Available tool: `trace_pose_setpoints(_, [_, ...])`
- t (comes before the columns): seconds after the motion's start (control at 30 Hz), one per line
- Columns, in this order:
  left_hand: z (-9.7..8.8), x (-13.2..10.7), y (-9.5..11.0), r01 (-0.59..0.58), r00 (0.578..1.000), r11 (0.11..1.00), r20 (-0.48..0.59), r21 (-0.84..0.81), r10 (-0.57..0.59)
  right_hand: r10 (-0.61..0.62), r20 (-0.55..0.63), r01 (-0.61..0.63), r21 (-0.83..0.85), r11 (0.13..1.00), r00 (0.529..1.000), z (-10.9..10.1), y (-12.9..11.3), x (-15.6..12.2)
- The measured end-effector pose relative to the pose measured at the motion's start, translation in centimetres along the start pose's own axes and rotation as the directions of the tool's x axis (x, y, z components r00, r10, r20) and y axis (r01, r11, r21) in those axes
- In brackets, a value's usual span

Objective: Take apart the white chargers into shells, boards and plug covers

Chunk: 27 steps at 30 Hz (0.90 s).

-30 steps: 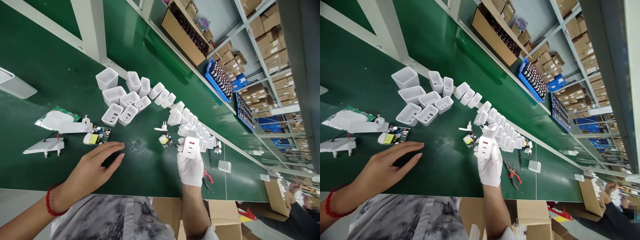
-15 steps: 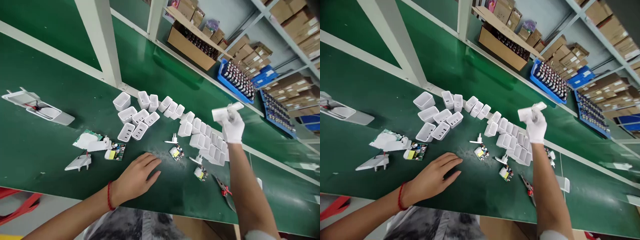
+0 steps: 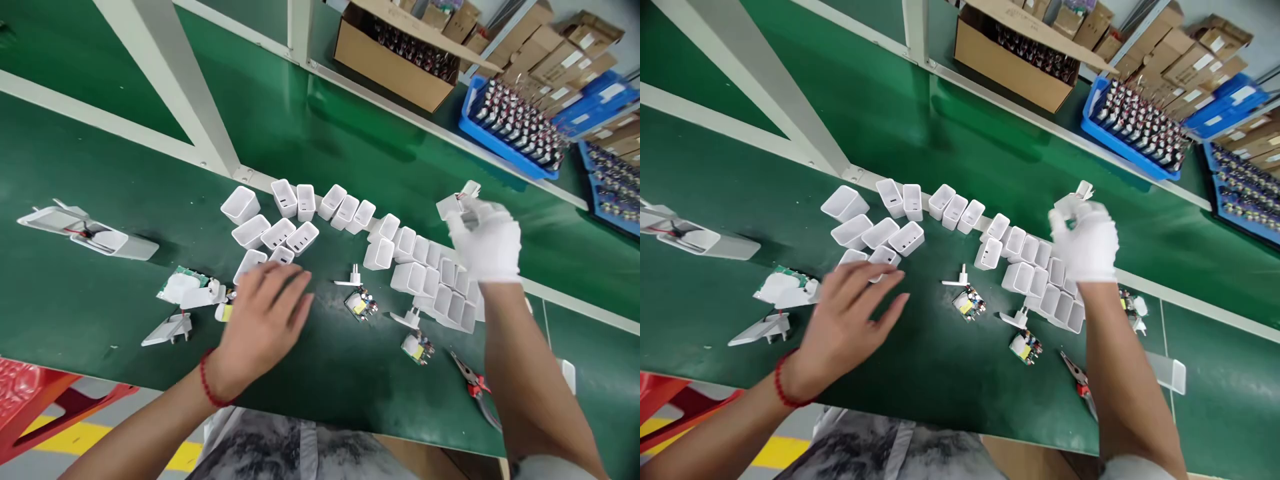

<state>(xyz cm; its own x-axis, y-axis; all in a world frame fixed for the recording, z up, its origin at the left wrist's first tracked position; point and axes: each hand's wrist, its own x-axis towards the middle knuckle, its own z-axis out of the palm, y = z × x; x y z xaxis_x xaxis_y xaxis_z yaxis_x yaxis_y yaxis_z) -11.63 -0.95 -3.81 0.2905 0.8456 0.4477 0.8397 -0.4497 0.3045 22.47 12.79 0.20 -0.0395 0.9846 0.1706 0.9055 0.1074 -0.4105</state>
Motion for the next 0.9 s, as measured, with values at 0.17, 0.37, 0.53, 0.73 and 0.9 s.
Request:
trace_pose_setpoints(0.17, [-1.5, -1.4, -2.4, 0.118, 0.985, 0.946, 0.083, 0.301, -0.149, -0.07, 0.526, 0.314, -0.392, 0.865, 0.848, 2.6, -10.2, -10.5])
trace_pose_setpoints(0.37, [-0.5, -2.2, -2.3, 0.082, 0.995, 0.97, 0.04, 0.228, -0.094, 0.055, 0.516, 0.196, -0.418, 0.887, 0.855, 7.5, -10.9, -11.6])
trace_pose_setpoints(0.53, [-0.8, -3.2, 0.3, -0.037, 0.991, 0.996, 0.129, -0.077, 0.047, 0.051, 0.536, -0.138, 0.123, 0.983, 0.843, 4.7, -9.5, -12.4])
trace_pose_setpoints(0.73, [1.6, -4.8, 2.3, 0.084, 0.926, 0.883, 0.363, -0.462, 0.101, 0.051, 0.408, -0.399, 0.849, 0.346, 0.912, 2.8, -7.3, -15.7])
trace_pose_setpoints(0.9, [2.8, -4.2, 1.3, 0.261, 0.856, 0.766, 0.507, -0.587, 0.097, 0.106, 0.378, -0.393, 0.89, 0.233, 0.92, 5.0, -7.0, -18.2])
